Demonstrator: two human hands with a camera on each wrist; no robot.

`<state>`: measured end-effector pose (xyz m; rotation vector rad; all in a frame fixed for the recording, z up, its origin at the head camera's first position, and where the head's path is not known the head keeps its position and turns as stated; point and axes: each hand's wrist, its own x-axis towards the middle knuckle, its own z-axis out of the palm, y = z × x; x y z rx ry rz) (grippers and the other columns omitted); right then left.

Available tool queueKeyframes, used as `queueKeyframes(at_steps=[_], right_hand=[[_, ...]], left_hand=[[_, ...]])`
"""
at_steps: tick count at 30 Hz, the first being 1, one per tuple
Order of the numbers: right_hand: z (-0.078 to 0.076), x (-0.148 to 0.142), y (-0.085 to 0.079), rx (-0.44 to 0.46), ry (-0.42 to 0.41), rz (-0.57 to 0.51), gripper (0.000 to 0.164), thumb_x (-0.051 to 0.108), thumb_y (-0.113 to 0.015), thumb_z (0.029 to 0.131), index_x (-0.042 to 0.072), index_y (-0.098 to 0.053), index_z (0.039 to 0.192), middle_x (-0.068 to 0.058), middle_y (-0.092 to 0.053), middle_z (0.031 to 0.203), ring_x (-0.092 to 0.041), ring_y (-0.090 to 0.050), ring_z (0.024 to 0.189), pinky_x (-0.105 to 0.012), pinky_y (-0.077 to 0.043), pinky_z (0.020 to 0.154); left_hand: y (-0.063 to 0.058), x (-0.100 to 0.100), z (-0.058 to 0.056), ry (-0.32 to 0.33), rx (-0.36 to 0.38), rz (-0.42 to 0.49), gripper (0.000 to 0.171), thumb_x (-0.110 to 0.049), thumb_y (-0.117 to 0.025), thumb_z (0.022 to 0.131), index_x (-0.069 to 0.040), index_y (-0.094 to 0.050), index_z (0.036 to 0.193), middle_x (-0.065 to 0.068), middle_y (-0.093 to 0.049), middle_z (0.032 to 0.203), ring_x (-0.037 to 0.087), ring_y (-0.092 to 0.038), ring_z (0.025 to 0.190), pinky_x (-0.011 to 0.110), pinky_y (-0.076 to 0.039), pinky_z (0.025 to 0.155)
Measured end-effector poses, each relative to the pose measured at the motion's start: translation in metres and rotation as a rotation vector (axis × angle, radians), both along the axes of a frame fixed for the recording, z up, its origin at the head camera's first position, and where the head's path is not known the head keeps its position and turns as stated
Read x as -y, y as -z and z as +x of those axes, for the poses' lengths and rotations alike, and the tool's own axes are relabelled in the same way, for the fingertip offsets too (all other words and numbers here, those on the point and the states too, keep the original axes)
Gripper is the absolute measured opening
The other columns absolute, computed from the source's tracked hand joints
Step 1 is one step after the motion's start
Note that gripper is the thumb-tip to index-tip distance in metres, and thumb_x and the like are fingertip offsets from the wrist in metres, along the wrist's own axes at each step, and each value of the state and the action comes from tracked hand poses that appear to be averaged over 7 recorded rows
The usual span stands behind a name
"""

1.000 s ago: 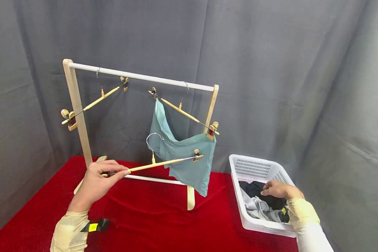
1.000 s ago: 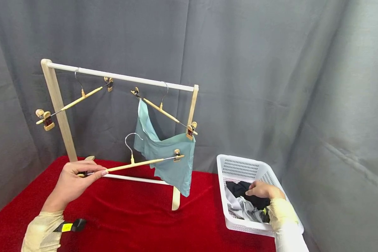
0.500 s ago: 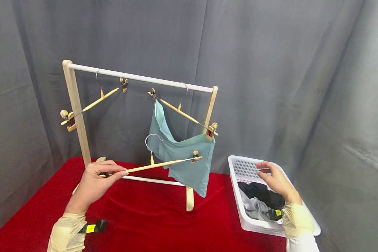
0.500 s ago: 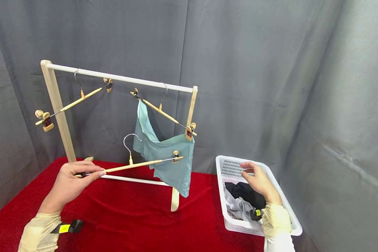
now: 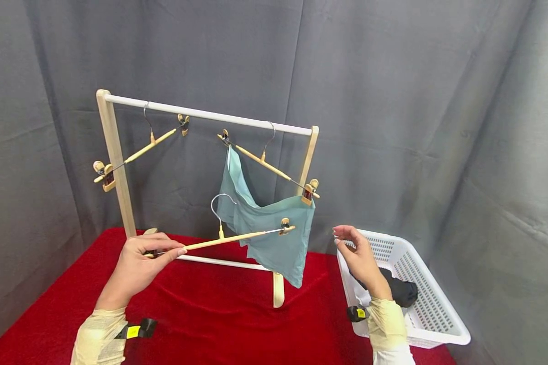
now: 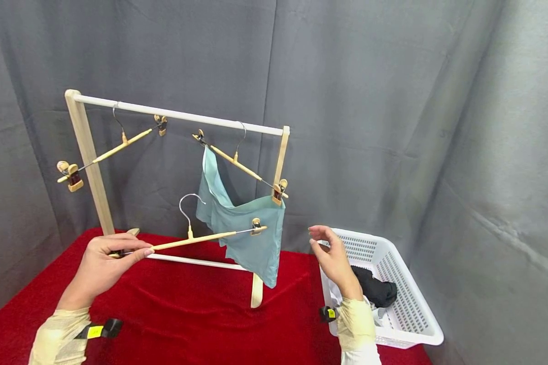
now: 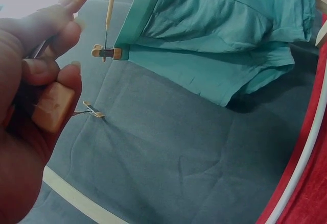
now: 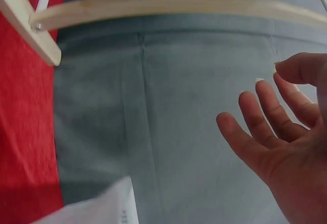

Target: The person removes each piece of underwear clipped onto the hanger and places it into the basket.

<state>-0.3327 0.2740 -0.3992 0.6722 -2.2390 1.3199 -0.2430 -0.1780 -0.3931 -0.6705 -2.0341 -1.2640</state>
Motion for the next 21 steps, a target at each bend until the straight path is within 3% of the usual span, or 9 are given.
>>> queueKeyframes(at_steps=[8, 21], right_hand=[[-0.008, 0.029, 0.0, 0.008, -0.032, 0.008, 0.025, 0.003, -0.055, 0.087, 0.002, -0.055, 0.113, -0.015, -0.058, 0.109, -0.033, -0.055, 0.101, -0.048, -0.047, 0.083], [-0.029, 0.062, 0.011, -0.01, -0.135, -0.001, 0.037, 0.005, -0.057, 0.087, -0.001, -0.048, 0.123, -0.02, -0.056, 0.11, -0.033, -0.054, 0.104, -0.05, -0.047, 0.085]], left_hand=[[-0.001, 0.002, 0.0, -0.014, 0.004, 0.006, 0.015, -0.007, -0.074, 0.073, -0.009, -0.072, 0.087, -0.001, -0.066, 0.075, 0.013, -0.047, 0.069, 0.027, -0.041, 0.053], [0.0, 0.005, -0.001, 0.0, 0.009, 0.026, 0.014, -0.009, -0.073, 0.073, -0.011, -0.073, 0.087, -0.001, -0.066, 0.074, 0.014, -0.046, 0.066, 0.028, -0.039, 0.051]])
